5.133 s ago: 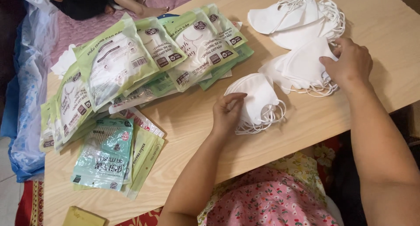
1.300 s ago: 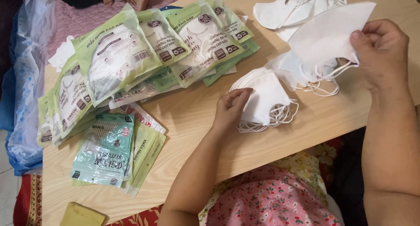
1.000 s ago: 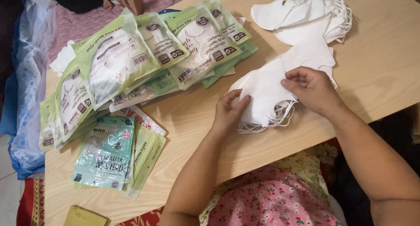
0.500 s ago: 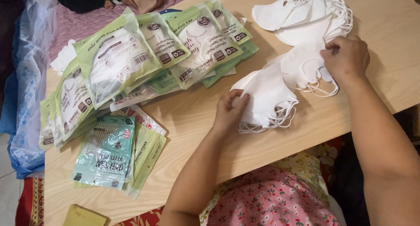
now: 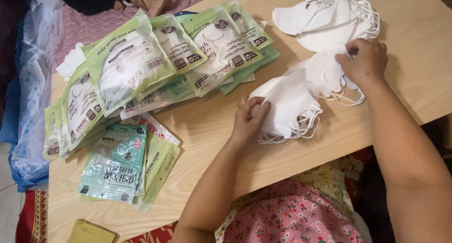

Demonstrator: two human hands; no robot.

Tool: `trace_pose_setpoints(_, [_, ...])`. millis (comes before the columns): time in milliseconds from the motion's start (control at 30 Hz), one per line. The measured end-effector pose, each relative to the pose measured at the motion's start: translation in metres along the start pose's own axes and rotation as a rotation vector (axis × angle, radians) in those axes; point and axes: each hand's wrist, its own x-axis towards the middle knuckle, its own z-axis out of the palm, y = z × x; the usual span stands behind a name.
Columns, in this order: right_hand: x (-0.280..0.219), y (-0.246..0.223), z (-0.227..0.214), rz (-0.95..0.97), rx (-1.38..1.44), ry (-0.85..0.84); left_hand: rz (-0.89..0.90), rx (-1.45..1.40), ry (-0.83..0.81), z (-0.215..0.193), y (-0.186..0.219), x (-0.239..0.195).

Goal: Sorting and stacking individual face masks and organizing packaged masks on a table.

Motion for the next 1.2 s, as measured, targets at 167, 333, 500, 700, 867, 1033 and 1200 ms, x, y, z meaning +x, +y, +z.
trace_pose_setpoints(167, [-0.021, -0.017, -0.043, -0.307, 0.147, 0.286, 0.063, -0.076, 0.043, -0.003, 0.021, -0.002])
trace_pose_setpoints(333, [-0.038, -0.056, -0.080, 0.062, 0.882, 0.204, 0.013, -0.117, 0.056, -0.005, 0.024, -0.003])
trace_pose_setpoints(500, [-0.080, -0.091, -0.042, 0.055, 0.923, -0.112, 0.040, -0.115, 0.028, -0.006, 0.022, 0.000])
trace_pose_setpoints(700, [-0.118, -0.120, -0.029, -0.101, 0.938, -0.254, 0.143, -0.196, 0.058, 0.001, 0.004, -0.004])
trace_pose_setpoints(867, [-0.062, -0.039, -0.042, -0.157, 0.346, 0.042, 0.192, -0.100, 0.094, -0.001, 0.007, -0.004])
trace_pose_setpoints(1033, [-0.039, -0.030, -0.057, 0.137, -0.068, -0.166, 0.231, -0.033, 0.100, -0.001, 0.034, -0.011])
trace_pose_setpoints(1200, [-0.036, -0.013, -0.043, 0.148, 0.278, -0.096, 0.330, 0.077, 0.145, -0.005, 0.041, -0.014])
